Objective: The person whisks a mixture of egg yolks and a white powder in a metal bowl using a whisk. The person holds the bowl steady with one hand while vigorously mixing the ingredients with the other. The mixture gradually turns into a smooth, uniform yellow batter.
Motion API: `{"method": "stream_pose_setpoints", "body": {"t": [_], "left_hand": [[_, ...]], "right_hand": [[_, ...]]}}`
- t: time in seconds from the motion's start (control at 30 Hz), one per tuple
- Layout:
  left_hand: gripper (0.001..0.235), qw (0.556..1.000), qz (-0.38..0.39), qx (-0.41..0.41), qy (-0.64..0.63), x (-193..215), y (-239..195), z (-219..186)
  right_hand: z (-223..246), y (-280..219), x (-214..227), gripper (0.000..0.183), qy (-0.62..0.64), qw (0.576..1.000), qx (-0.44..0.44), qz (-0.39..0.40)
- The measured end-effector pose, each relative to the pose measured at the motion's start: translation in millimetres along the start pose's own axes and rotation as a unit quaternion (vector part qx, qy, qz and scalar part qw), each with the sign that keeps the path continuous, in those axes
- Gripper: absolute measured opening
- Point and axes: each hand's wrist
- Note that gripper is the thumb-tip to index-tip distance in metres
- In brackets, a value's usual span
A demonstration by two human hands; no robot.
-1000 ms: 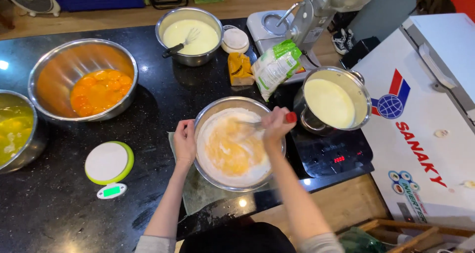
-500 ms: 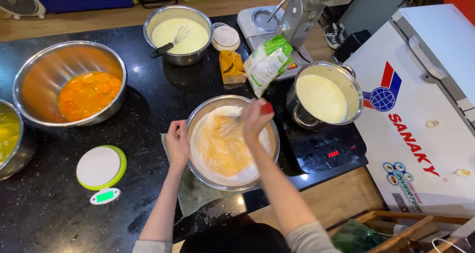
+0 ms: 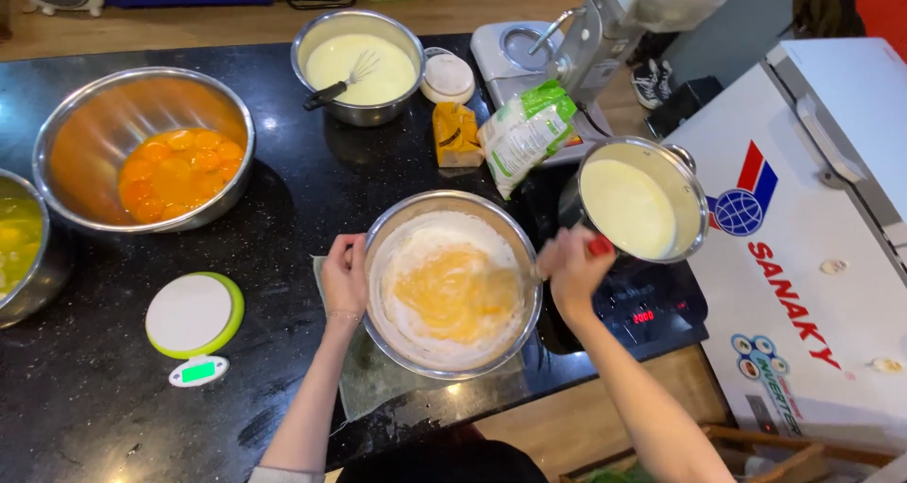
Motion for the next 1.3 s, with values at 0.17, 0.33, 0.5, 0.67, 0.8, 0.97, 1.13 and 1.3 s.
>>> {"method": "stream_pose_setpoints", "body": {"t": [0.17, 0.33, 0.5, 0.67, 0.8, 0.97, 1.13, 1.3], "left_hand": [[0.022, 1.0, 0.001, -0.011, -0.009, 1, -4, -12], [0.02, 1.0, 0.007, -0.015, 0.003, -11, 12, 39], [0.02, 0.997, -0.013, -0.034, -0.07, -13, 7, 31], [0.022, 0.997, -0.001, -0.015, -0.08, -7, 3, 13], [0.024, 0.997, -0.001, -0.008, -0.082, -4, -3, -1], [0.022, 0.997, -0.009, -0.009, -0.074, -2, -10, -23], [0.023, 0.997, -0.011, 0.01, -0.072, -6, -9, -9], [0.025, 0.999, -0.019, 0.008, -0.044, -4, -1, 4]], "right_hand": [[-71, 61, -106, 0.045, 0.126, 0.983, -0.13, -0.032], [-183, 41, -188, 0.031, -0.156, 0.951, -0.024, 0.267], [-117, -48, -209, 0.024, -0.045, 0.877, -0.176, 0.445], [-79, -93, -79, 0.025, -0.07, 0.839, -0.285, 0.458], [-45, -27, 6, 0.012, -0.108, 0.89, -0.187, 0.401], [-52, 30, -63, 0.043, 0.022, 0.992, -0.097, 0.079], [-112, 12, -75, 0.049, 0.105, 0.988, -0.019, -0.111], [-76, -45, -15, 0.053, 0.091, 0.981, -0.169, 0.024]]}}
Point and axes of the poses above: each hand's wrist, its own y-axis towards the middle knuckle, its own x-axis out of the back of the hand, z = x × y, and after that the axes turned 6 degrees about y, right-handed
